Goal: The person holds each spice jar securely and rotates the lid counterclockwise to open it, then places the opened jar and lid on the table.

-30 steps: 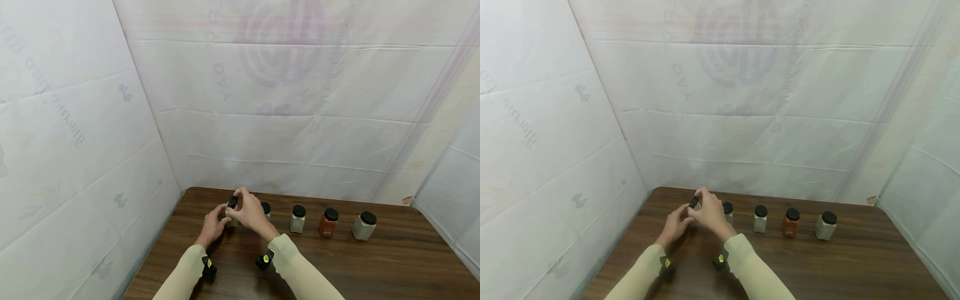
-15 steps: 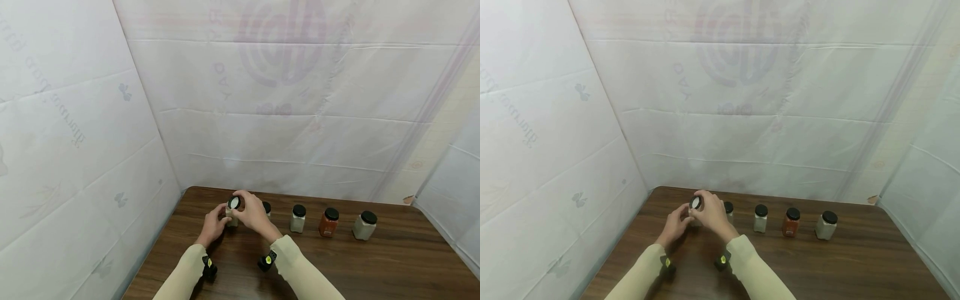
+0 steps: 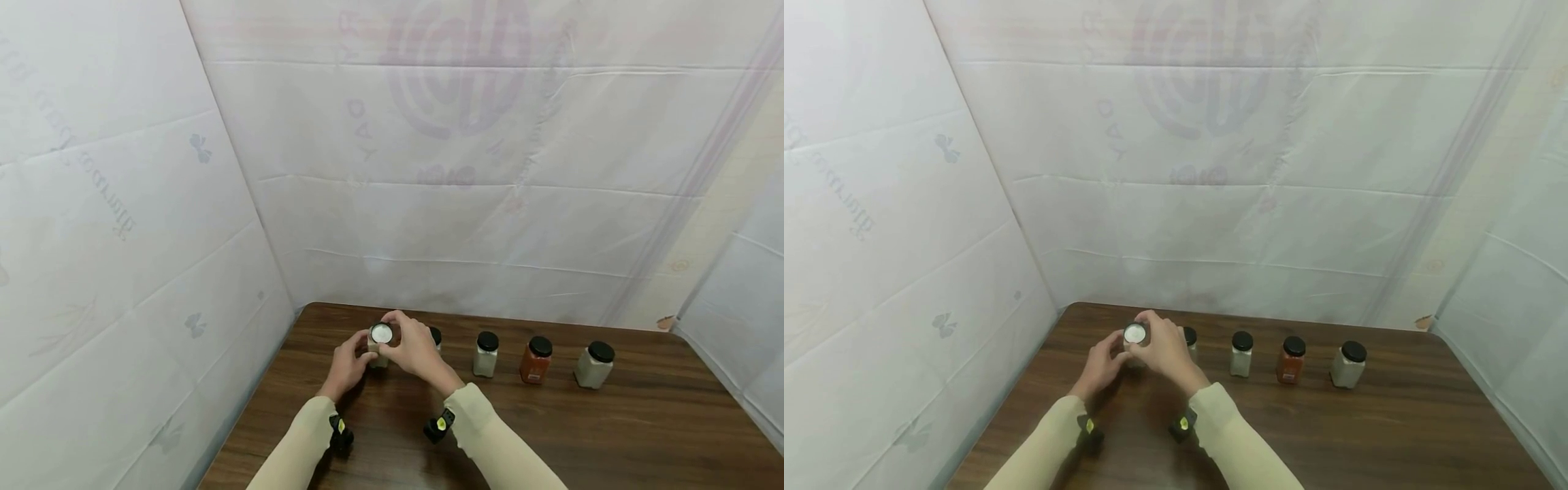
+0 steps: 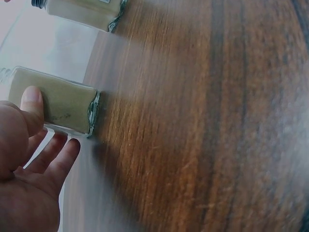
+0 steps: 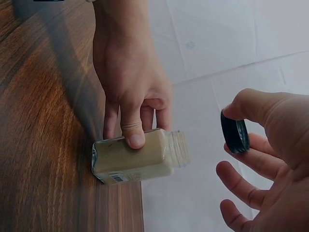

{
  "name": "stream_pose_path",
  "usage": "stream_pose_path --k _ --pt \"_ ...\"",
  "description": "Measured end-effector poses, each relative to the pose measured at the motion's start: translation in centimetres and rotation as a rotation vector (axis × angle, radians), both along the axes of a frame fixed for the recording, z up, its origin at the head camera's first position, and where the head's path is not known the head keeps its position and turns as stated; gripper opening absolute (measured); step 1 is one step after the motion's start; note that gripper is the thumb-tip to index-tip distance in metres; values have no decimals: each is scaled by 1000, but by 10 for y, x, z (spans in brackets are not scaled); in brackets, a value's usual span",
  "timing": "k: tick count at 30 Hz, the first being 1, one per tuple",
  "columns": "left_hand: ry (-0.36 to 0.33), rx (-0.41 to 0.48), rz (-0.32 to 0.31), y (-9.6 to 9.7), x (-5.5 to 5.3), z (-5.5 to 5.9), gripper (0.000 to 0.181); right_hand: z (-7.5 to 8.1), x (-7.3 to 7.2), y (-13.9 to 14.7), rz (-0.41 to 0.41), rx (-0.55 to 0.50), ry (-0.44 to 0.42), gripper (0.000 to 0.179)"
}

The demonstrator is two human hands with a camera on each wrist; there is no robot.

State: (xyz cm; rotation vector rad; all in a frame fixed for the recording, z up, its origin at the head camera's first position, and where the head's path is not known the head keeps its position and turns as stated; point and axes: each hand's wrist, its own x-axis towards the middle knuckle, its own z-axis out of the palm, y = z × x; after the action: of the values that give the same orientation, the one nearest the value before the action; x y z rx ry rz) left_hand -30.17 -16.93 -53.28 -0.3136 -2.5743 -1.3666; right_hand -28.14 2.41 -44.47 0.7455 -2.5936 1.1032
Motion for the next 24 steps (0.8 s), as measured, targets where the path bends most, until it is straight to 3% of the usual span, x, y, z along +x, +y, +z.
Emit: stream_pose_path --k 16,24 --pt "26 -33 -18 -5 -5 2 42 0 8 5 48 106 -29 43" --pt "21 -45 -22 -5 -6 3 41 -10 12 6 68 176 -42 40"
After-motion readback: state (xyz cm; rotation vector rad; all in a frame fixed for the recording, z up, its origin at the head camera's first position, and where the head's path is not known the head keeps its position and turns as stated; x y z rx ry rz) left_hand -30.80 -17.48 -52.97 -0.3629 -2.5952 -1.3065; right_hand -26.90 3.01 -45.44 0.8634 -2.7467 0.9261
